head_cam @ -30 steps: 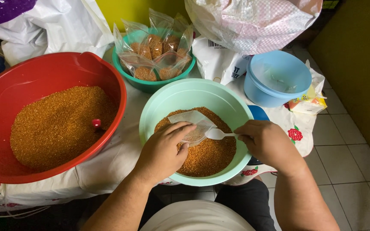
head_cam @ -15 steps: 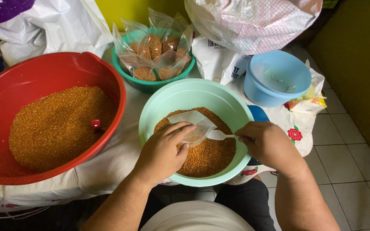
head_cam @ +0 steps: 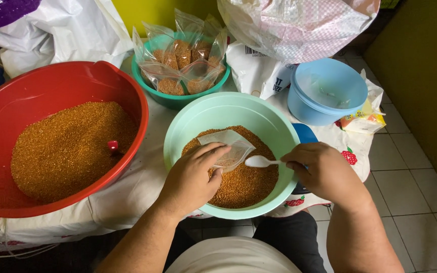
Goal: The person scoops grains from a green bowl into small plastic bags using a white spoon. They place filled bags onto a digital scale, then into a teal bowl. The process is repeated continuously throughout the clip.
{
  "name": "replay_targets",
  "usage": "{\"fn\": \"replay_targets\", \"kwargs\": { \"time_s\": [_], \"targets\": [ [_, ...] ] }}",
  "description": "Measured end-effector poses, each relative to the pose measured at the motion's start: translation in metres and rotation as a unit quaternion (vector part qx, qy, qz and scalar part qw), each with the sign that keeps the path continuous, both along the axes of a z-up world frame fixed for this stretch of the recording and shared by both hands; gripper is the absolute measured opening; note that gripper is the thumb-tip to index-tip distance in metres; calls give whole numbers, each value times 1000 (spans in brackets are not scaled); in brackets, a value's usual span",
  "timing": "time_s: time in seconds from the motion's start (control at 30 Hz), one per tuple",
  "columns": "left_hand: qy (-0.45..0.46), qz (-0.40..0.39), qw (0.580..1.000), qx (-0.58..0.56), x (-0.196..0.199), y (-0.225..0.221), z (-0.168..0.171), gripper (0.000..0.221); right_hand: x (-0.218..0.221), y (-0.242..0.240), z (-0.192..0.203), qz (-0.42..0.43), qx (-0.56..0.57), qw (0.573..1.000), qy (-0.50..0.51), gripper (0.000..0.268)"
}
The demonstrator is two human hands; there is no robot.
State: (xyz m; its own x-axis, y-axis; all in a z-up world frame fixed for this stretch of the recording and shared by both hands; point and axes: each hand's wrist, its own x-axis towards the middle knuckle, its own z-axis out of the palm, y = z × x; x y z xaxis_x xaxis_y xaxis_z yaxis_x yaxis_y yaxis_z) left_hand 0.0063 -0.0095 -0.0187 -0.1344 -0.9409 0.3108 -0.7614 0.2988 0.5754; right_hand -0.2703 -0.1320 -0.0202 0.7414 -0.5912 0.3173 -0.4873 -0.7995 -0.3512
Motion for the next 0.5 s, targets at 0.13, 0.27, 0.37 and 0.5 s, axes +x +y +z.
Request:
{"fn": "replay_targets", "kwargs": {
  "time_s": [0.13,0.27,0.37,0.5],
  "targets": [
    [-7,-5,1000,-12,1,-2,-4,43,3,4,-4,-39,46,997,42,11],
    [-11,-9,1000,-15,1,-3,-6,44,15,22,3,2,72,997,33,10],
    [-3,-6,1000,-8,1,-2,-2,44,17,25,9,0,101,995,5,13],
    [5,-1,1000,6,1,-2,-2,44,12,20,10,0,89,995,-33,12]
  ]
}}
